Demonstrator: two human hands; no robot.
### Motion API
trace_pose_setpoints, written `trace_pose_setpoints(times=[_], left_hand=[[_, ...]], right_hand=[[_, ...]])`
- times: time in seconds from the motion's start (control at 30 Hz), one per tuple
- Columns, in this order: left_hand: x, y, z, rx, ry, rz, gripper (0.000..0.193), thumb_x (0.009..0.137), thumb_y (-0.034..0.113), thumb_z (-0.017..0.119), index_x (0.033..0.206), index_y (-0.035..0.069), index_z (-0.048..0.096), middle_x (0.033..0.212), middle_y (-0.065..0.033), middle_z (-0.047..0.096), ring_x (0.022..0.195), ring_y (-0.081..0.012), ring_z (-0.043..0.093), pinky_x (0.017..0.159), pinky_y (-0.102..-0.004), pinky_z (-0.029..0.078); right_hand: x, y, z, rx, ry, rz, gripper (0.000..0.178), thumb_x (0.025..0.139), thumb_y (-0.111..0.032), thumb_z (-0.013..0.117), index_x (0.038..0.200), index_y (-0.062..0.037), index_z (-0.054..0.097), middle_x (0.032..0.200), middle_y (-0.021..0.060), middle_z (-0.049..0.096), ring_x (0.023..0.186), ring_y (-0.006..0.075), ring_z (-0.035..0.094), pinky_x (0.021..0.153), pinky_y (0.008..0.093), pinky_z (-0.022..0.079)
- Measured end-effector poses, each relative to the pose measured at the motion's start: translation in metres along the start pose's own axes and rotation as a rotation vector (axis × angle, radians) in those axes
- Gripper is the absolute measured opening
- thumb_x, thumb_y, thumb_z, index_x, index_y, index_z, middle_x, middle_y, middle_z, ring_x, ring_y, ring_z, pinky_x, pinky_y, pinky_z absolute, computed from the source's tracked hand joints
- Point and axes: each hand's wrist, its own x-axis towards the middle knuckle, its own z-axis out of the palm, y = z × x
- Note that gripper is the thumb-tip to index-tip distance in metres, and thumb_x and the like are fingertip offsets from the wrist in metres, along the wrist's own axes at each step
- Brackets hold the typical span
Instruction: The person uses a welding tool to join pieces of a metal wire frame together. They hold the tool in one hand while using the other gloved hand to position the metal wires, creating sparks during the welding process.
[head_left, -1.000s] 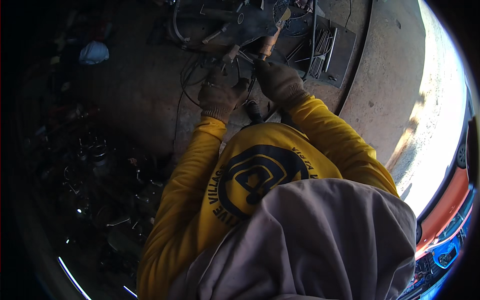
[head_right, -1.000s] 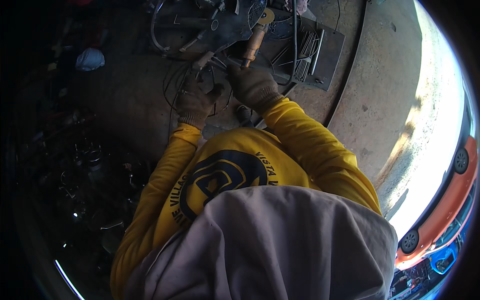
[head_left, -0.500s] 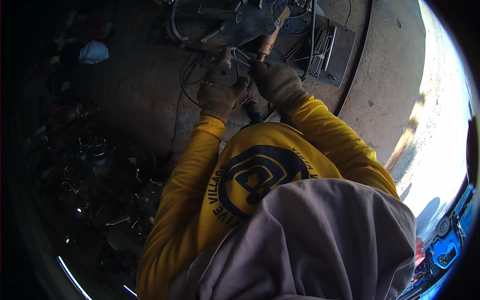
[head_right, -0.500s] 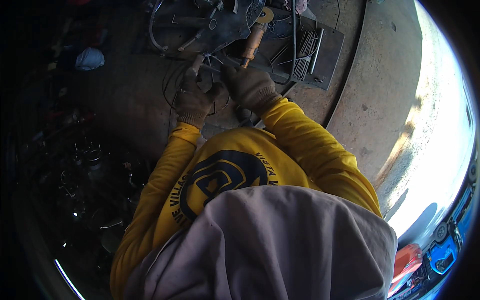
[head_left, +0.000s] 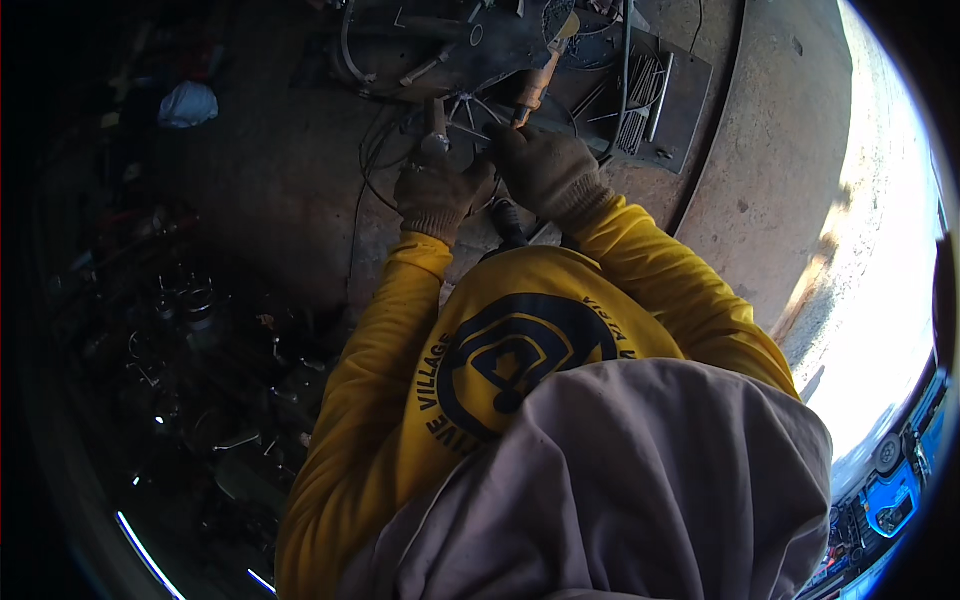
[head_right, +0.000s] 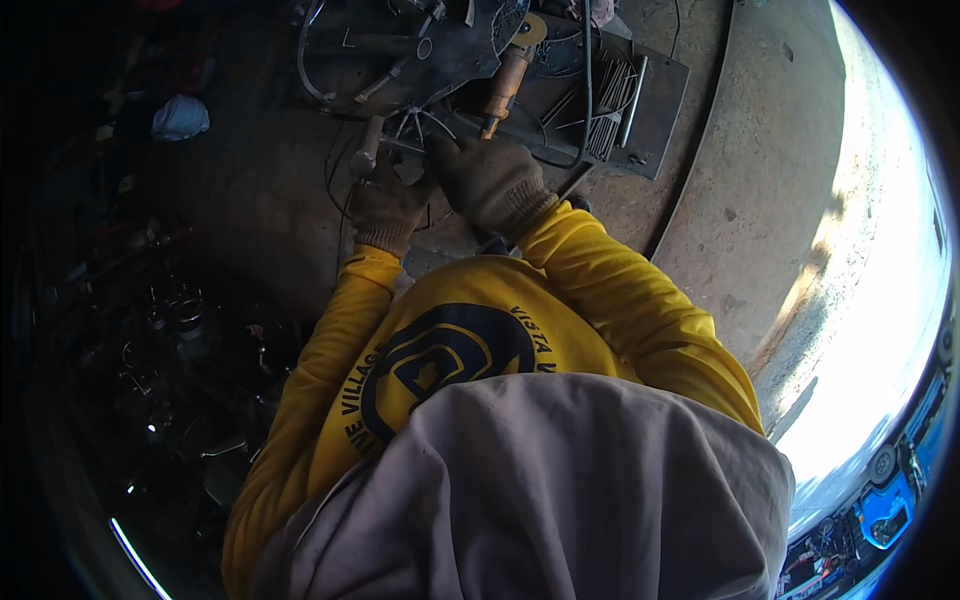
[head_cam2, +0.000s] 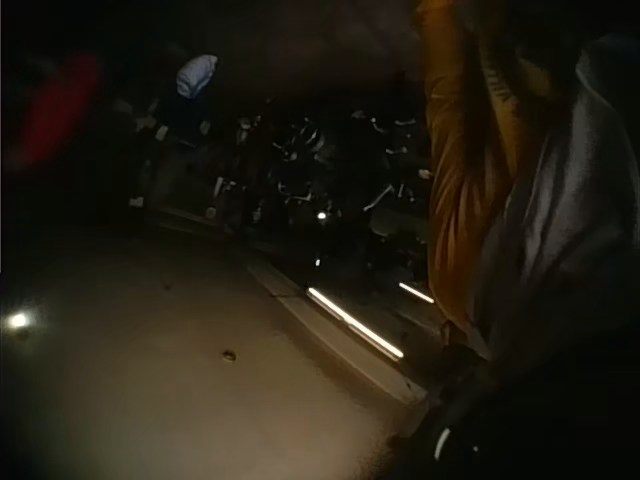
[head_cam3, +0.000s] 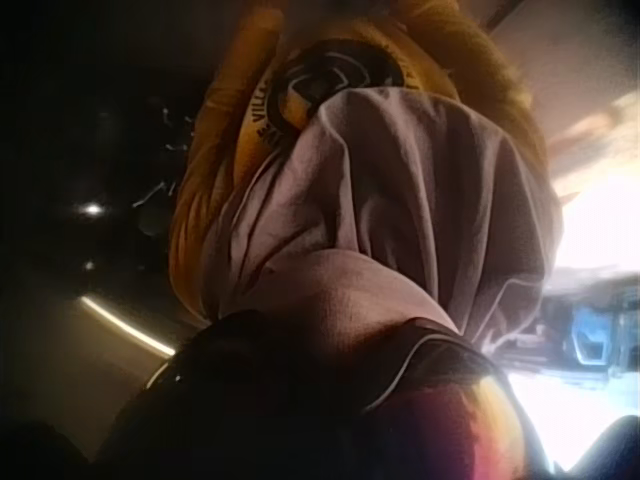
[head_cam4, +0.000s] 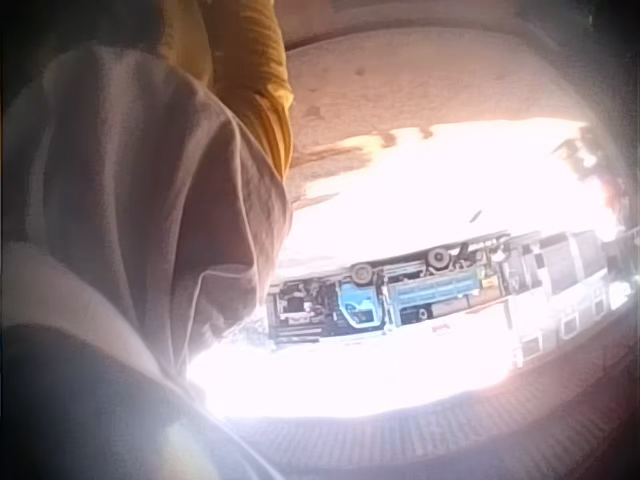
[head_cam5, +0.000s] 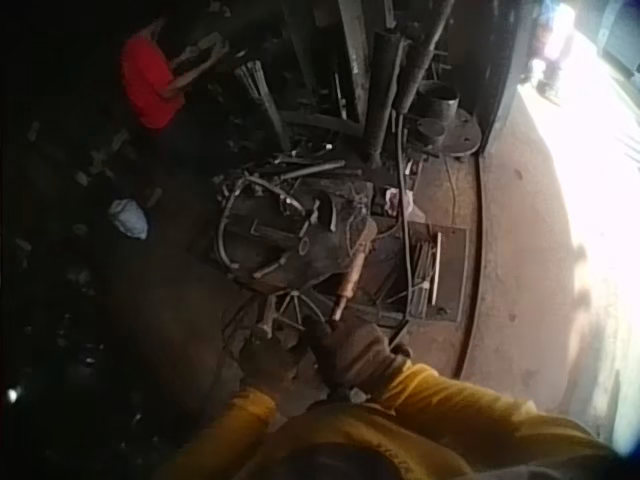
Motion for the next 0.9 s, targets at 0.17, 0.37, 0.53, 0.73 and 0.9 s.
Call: trace_pose_setpoints(times=[0.17,0.37,0.53,0.73,0.9], left_hand=[[0.0,-0.008,0.004,-0.135,-0.065,0.054,0.076,0.072,0.056,0.082,0.128,0.011,0.057,0.107,-0.0079,0.072,0.097,-0.0279,0.072,0.082,-0.0422,0.057],[0.001,-0.014,0.014,-0.135,-0.028,0.071,0.075,0.072,0.053,0.083,0.127,0.01,0.057,0.107,-0.0071,0.072,0.096,-0.0277,0.072,0.081,-0.0422,0.057],[-0.003,-0.007,0.006,0.009,-0.105,-0.038,0.075,0.07,0.056,0.084,0.122,0.009,0.057,0.107,-0.0083,0.072,0.096,-0.0266,0.072,0.081,-0.0399,0.057],[0.004,-0.002,0.002,-0.024,-0.144,-0.057,0.077,0.071,0.053,0.083,0.129,0.01,0.057,0.109,-0.0074,0.072,0.097,-0.0271,0.072,0.082,-0.0421,0.057],[0.0,-0.01,0.011,-0.032,-0.005,0.037,0.076,0.072,0.056,0.081,0.125,0.008,0.057,0.11,-0.0102,0.071,0.099,-0.0283,0.072,0.084,-0.0418,0.057]], right_hand=[[0.005,0.012,0.015,0.021,0.004,0.058,0.021,0.096,-0.021,0.056,0.113,-0.0089,0.058,0.088,0.0154,0.071,0.077,0.0356,0.071,0.061,0.0439,0.055],[0.009,0.012,0.009,-0.031,-0.05,0.101,0.024,0.097,-0.021,0.055,0.117,-0.0092,0.056,0.088,0.0156,0.071,0.078,0.0359,0.071,0.063,0.0461,0.055],[0.008,0.0,-0.001,-0.001,-0.024,0.078,0.026,0.098,-0.024,0.055,0.12,-0.0097,0.056,0.089,0.0157,0.071,0.081,0.0362,0.071,0.064,0.046,0.055],[0.013,0.012,0.006,0.032,-0.076,0.144,0.027,0.098,-0.025,0.055,0.12,-0.0082,0.057,0.089,0.017,0.071,0.083,0.0371,0.071,0.066,0.0461,0.055],[0.006,-0.001,-0.007,0.079,-0.114,0.109,0.026,0.098,-0.024,0.053,0.115,-0.0056,0.058,0.094,0.0194,0.073,0.091,0.0368,0.072,0.074,0.0466,0.057]])
